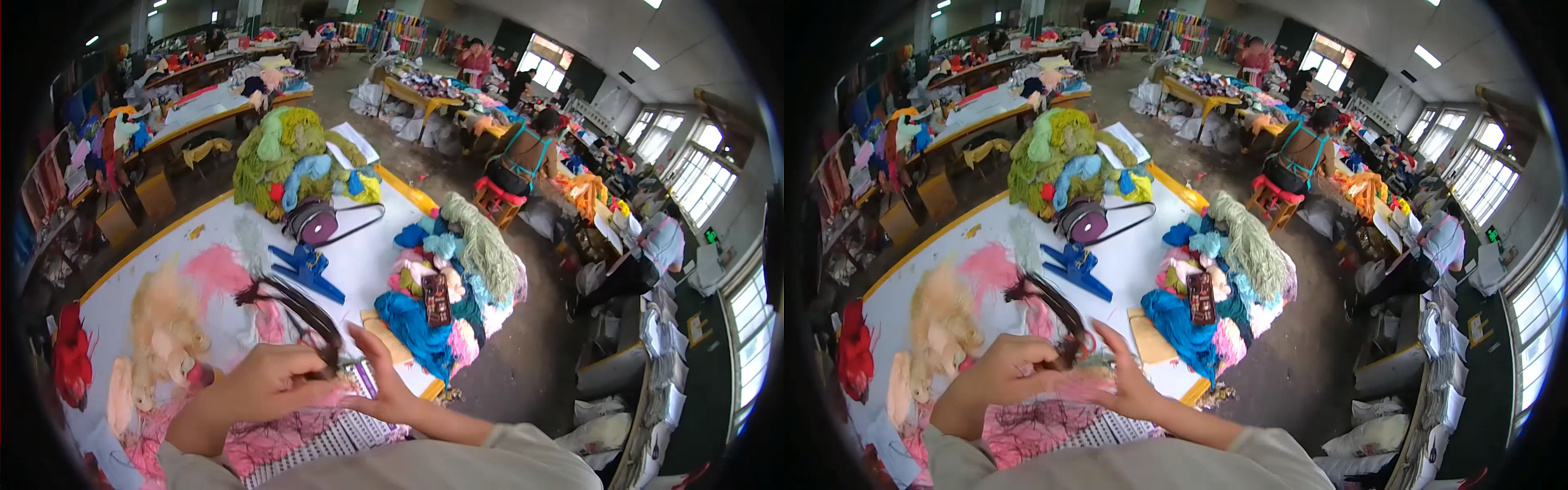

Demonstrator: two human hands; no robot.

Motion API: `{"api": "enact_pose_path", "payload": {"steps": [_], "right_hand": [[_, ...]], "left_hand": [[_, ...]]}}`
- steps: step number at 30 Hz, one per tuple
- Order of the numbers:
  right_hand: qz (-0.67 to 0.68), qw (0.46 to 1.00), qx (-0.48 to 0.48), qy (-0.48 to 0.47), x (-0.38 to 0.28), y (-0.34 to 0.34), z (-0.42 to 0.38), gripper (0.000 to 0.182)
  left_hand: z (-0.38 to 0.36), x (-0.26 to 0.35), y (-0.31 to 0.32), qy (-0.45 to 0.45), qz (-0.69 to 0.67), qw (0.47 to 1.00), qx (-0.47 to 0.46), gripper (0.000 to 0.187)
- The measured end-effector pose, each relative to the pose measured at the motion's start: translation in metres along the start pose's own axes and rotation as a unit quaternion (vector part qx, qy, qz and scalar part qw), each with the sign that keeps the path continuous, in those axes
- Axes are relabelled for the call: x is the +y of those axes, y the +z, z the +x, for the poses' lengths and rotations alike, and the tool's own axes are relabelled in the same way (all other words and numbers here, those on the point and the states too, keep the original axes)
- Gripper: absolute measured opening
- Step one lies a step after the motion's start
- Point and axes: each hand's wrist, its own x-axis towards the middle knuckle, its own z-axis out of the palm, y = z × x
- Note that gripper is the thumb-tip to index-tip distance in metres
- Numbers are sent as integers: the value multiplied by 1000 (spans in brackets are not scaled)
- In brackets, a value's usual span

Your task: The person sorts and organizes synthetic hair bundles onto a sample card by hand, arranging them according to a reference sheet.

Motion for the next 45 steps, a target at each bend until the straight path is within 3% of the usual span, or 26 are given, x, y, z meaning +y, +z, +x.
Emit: {"api": "enact_pose_path", "payload": {"steps": [1,2,4,5,6,7,8,9,10,11,14,18,21,24,25,31,37,40,42,44,45], "right_hand": [[132,989,-30,-61,-17,12,18,94],[229,969,-95,17,-39,18,22,91],[247,918,-282,130,-34,29,29,62],[184,937,-267,128,-16,36,26,46],[284,901,-235,229,-19,35,30,40],[278,911,-185,242,-9,29,32,33],[271,919,-135,253,2,24,34,27],[238,922,-145,269,9,15,39,24],[163,939,-138,270,27,6,38,21],[191,932,-141,275,46,-1,35,18],[214,900,-160,344,63,-23,34,19],[288,878,-204,324,92,-47,50,28],[237,902,-174,316,106,-59,72,28],[203,910,-175,315,108,-69,106,24],[196,919,-136,313,115,-74,113,22],[191,908,-203,314,149,-83,144,14],[126,903,-222,346,199,-51,119,14],[7,901,-205,383,218,-13,90,9],[-77,899,-307,305,258,23,63,11],[-23,917,-342,206,276,76,26,13],[-18,919,-361,156,281,104,11,16]], "left_hand": [[-5,9,6,-1,-46,998,-31,13],[-8,14,10,64,-76,995,21,13],[-37,19,0,-121,-255,952,122,11],[-53,14,-6,-113,-266,926,242,7],[-68,8,-18,-50,-259,916,301,5],[-82,14,-22,-43,-254,876,408,8],[-108,7,-35,-17,-203,899,388,16],[-126,5,-37,-23,-241,846,475,20],[-152,-2,-50,31,-266,872,409,21],[-176,-3,-58,46,-298,869,392,21],[-235,-3,-62,18,-301,830,470,21],[-289,-6,-60,28,-309,784,537,17],[-310,0,-62,43,-319,749,579,15],[-325,4,-65,65,-319,755,569,12],[-332,7,-69,65,-304,753,580,12],[-346,19,-66,62,-270,722,634,11],[-360,35,-69,136,-274,713,631,15],[-377,53,-62,143,-101,646,743,14],[-374,61,-55,144,-76,641,750,13],[-373,67,-51,135,-68,649,746,13],[-372,68,-47,129,-142,662,724,13]]}}
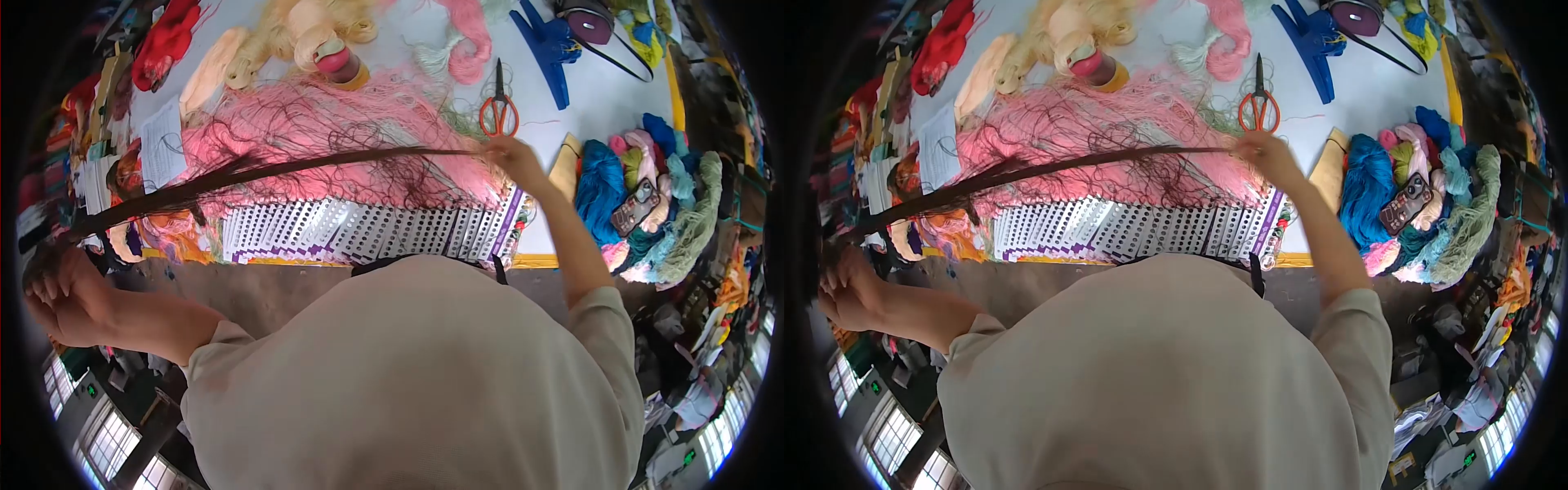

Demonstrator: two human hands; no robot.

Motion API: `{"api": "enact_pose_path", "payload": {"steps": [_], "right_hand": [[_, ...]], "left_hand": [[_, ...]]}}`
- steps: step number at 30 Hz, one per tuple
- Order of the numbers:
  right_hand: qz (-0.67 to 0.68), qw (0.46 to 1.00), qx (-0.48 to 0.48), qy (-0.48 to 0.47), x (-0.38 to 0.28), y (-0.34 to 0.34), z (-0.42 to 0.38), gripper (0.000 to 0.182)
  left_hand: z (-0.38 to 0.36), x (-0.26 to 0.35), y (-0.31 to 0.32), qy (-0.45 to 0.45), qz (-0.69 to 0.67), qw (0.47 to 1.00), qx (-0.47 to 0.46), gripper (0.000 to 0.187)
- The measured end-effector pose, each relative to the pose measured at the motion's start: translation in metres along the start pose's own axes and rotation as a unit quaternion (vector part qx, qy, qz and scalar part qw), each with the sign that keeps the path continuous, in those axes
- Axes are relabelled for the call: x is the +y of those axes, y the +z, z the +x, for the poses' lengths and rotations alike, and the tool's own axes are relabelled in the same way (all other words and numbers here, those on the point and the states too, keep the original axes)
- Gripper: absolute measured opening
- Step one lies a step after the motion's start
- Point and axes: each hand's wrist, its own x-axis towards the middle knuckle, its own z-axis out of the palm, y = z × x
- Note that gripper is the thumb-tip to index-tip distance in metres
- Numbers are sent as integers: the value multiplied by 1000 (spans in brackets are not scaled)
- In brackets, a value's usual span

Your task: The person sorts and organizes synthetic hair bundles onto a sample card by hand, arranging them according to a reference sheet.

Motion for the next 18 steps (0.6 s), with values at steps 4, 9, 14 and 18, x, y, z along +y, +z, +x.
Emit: {"api": "enact_pose_path", "payload": {"steps": [4,9,14,18], "right_hand": [[-185,977,-39,-102,-16,82,29,23],[-282,955,-28,-86,-18,106,60,14],[-241,964,74,-89,-86,39,99,13],[-106,993,51,-4,-107,2,109,16]], "left_hand": [[-18,-10,4,-86,-30,996,2,12],[-44,-17,-12,-109,10,994,5,12],[-61,-36,-23,-125,-2,991,56,13],[-61,-57,-19,-156,-16,986,59,19]]}}
